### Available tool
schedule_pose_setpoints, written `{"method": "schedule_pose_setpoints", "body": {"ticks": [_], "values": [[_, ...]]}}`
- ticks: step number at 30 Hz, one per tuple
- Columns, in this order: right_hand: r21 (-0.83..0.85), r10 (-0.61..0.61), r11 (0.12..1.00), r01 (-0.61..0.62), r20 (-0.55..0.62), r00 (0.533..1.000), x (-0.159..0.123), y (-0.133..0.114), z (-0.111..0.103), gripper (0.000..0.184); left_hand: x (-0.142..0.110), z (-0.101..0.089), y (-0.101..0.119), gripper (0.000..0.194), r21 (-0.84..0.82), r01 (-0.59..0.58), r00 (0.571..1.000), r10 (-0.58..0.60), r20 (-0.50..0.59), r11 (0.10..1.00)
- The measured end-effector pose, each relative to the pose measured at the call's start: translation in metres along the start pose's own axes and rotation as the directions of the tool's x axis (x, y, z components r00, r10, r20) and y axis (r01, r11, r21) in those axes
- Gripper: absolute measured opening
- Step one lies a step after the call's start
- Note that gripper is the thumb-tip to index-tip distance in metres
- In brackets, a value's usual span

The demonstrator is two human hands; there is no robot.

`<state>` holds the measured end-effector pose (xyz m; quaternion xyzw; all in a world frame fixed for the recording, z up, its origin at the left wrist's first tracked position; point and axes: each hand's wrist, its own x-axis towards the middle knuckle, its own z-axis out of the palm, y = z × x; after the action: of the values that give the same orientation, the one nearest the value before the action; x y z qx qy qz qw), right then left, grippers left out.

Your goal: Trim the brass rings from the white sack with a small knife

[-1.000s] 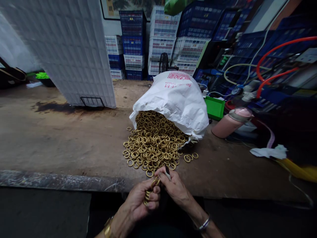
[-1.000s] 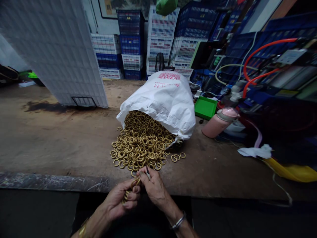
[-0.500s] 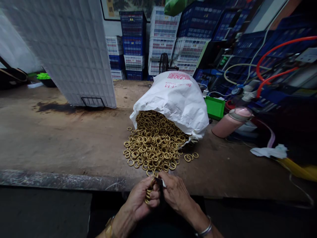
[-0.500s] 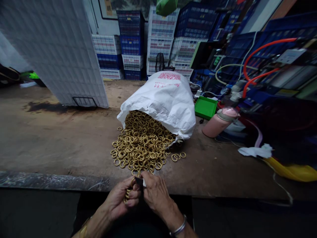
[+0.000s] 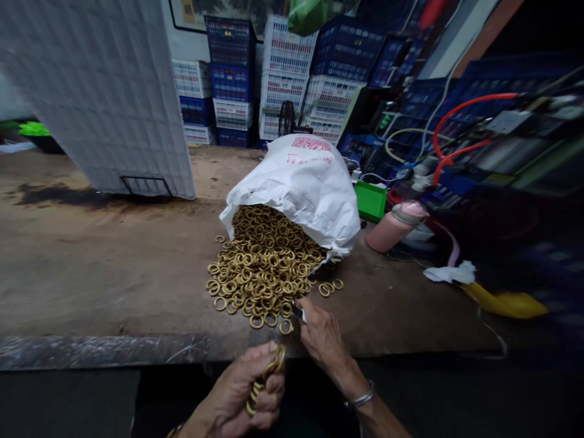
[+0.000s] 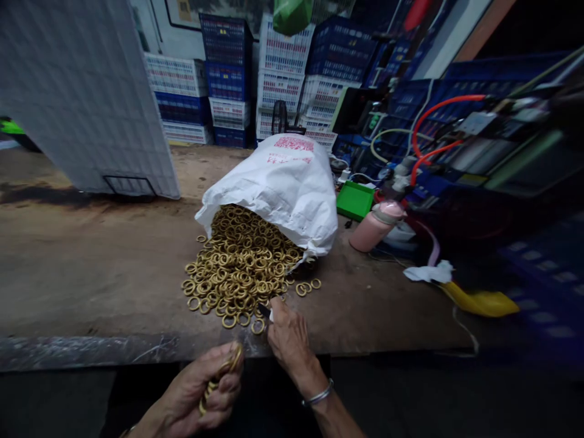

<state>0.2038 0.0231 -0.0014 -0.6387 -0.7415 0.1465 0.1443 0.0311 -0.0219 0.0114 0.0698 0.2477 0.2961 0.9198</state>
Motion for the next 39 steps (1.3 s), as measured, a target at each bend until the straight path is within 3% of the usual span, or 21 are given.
{"method": "schedule_pose_setpoints", "body": {"ticks": [4,6,9,15,20,23,26,29,33,36,39], "values": [[0.076,0.170,0.985,-0.157,-0.228,0.959,0.012,0.042,-0.013,0.023,0.003,-0.005,-0.002,0.015,0.040,-0.008,0.999,0.010,-0.051,0.999],[0.110,0.260,0.965,-0.239,-0.261,0.930,0.017,0.060,-0.019,0.024,0.007,-0.008,-0.002,0.024,0.062,-0.026,0.997,0.030,-0.077,0.998],[0.095,0.280,0.960,-0.264,-0.248,0.927,0.023,0.074,-0.022,0.028,0.011,-0.011,-0.002,0.025,0.068,-0.072,0.994,0.078,-0.083,0.995],[-0.106,0.258,0.953,-0.284,-0.210,0.943,0.028,0.065,-0.011,0.016,0.012,-0.012,-0.002,0.021,0.008,-0.084,0.992,0.084,-0.098,0.996],[-0.203,0.251,0.933,-0.298,-0.229,0.940,0.026,0.063,-0.006,0.012,0.014,-0.008,-0.001,0.022,0.077,-0.106,0.982,0.116,-0.150,0.991],[-0.108,0.248,0.954,-0.278,-0.230,0.941,0.023,0.065,-0.005,0.015,0.017,-0.004,-0.003,0.028,0.158,-0.088,0.975,0.118,-0.190,0.983],[0.172,0.233,0.965,-0.198,-0.212,0.949,0.020,0.059,-0.003,0.012,0.021,-0.003,-0.005,0.031,0.255,-0.138,0.970,0.183,-0.162,0.957],[0.504,0.239,0.850,-0.152,-0.112,0.965,0.015,0.038,0.001,0.015,0.023,-0.004,-0.005,0.030,0.352,-0.224,0.945,0.291,-0.149,0.909],[0.803,0.157,0.533,-0.268,0.217,0.963,0.005,0.000,0.003,0.019,0.025,-0.008,-0.001,0.033,0.499,-0.285,0.879,0.431,-0.205,0.818],[0.845,0.080,0.334,-0.417,0.416,0.906,-0.001,-0.023,0.000,0.020,0.023,-0.009,0.004,0.039,0.629,-0.279,0.788,0.547,-0.281,0.726],[0.816,0.010,0.226,-0.531,0.543,0.839,-0.003,-0.034,0.000,0.020,0.018,-0.008,0.007,0.039,0.755,-0.298,0.732,0.648,-0.213,0.584]]}}
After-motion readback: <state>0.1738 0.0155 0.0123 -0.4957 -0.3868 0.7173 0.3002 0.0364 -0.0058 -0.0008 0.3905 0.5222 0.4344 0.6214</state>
